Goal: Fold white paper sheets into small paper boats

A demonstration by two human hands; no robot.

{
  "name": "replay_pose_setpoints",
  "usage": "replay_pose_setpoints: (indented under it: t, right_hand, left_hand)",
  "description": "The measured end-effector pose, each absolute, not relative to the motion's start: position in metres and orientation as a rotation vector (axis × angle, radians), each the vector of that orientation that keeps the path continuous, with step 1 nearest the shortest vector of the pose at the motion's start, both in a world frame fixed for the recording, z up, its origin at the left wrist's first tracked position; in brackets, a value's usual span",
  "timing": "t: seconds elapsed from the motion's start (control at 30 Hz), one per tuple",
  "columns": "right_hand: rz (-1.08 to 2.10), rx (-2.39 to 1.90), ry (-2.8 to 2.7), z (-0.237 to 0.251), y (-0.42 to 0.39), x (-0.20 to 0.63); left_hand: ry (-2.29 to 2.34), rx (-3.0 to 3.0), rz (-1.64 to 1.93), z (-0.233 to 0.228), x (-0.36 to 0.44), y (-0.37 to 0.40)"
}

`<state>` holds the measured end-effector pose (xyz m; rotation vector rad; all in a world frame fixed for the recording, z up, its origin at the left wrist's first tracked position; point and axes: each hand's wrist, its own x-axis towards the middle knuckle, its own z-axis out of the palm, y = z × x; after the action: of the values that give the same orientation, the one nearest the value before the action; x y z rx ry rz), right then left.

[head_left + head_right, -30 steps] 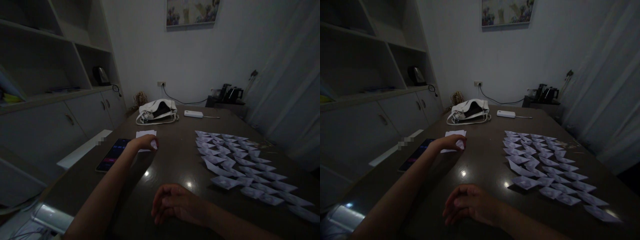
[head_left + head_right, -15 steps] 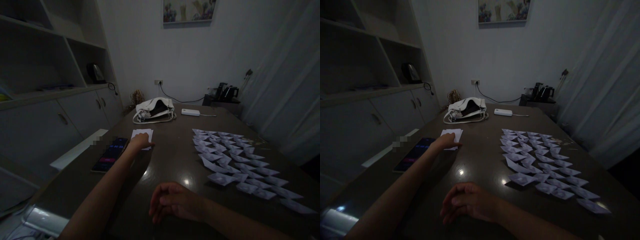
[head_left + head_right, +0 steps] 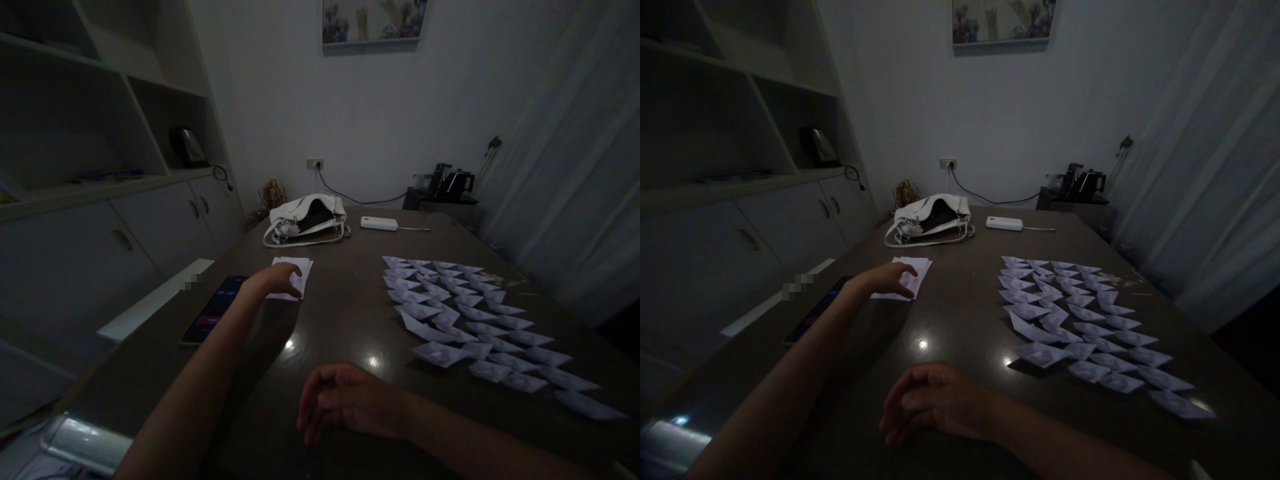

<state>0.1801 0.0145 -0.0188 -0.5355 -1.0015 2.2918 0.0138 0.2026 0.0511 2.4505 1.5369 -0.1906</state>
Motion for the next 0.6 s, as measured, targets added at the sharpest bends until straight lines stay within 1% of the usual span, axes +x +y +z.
replay_pose_setpoints:
  t: [0.27, 0.6]
  right_hand:
    - [2.302, -0.517, -1.002, -0.0187, 0.0142, 0.1807]
    - [2.303, -0.532, -0.994, -0.0185, 0.0152, 0.1807]
  left_hand:
    - [1.336, 2.516, -0.184, 0.05, 0.0166, 0.1993]
    - [1.283, 2.527, -0.139, 0.052, 0.0112, 0.2018]
